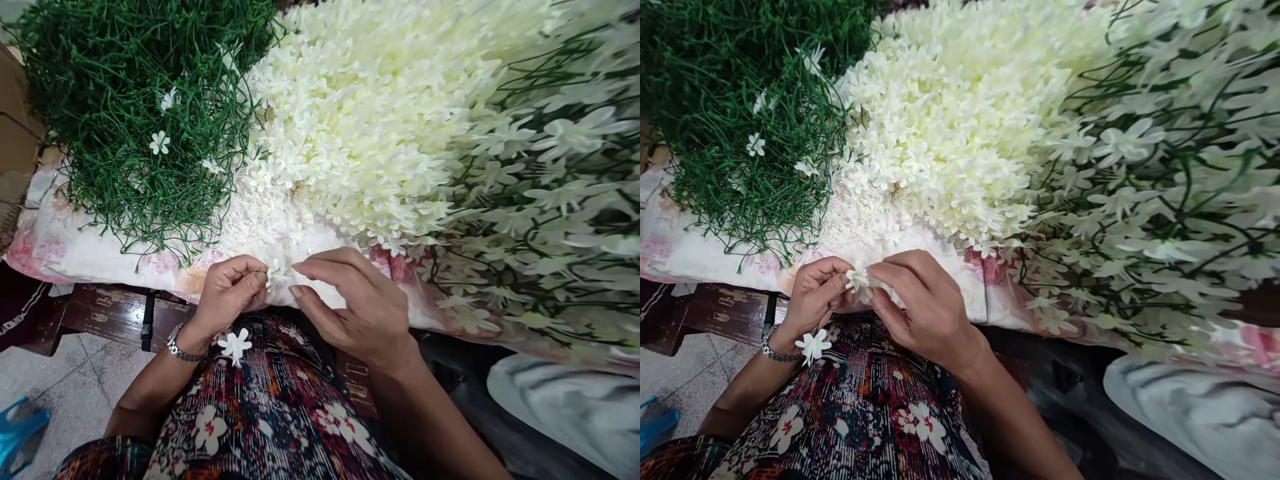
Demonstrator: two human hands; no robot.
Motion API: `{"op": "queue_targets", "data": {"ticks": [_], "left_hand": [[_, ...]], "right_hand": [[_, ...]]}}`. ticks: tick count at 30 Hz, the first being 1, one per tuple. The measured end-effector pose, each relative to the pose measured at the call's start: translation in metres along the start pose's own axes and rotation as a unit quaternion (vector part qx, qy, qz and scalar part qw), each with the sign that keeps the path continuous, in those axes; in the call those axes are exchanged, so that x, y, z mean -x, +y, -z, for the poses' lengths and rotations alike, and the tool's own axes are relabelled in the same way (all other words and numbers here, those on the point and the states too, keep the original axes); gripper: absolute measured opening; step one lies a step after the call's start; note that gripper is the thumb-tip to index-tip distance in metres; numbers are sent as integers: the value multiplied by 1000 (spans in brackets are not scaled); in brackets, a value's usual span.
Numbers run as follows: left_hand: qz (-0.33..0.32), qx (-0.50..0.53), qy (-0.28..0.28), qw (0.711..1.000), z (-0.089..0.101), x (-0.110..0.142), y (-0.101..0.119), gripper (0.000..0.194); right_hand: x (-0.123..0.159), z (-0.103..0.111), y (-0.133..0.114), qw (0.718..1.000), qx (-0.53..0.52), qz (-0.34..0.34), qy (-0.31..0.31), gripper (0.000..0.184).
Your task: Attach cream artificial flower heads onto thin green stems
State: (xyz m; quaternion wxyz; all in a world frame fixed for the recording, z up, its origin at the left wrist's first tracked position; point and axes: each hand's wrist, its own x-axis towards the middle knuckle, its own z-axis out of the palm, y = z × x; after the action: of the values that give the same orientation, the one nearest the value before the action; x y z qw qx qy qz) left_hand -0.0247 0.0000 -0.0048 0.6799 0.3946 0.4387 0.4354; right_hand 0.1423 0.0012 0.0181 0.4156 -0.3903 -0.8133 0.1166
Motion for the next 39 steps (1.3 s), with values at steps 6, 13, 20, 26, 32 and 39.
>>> {"op": "queue_targets", "data": {"ticks": [6,13,20,26,32,39], "left_hand": [[19,4,-17,1000,-3,1,4,19],[3,-27,-33,999,-2,0,3,19],[-43,-115,-44,991,-1,-1,2,20],[-92,-196,-36,976,-1,1,0,18],[-127,-254,-21,958,-3,3,-3,14],[-240,-364,-2,900,-3,3,-6,13]], "right_hand": [[-4,-6,3,996,35,54,-58,20],[-1,-4,8,991,50,81,-95,16],[-4,-2,10,984,72,101,-129,13],[-6,1,9,981,90,105,-135,9],[-2,-3,12,985,81,97,-118,10],[1,-9,15,990,41,69,-113,10]]}}
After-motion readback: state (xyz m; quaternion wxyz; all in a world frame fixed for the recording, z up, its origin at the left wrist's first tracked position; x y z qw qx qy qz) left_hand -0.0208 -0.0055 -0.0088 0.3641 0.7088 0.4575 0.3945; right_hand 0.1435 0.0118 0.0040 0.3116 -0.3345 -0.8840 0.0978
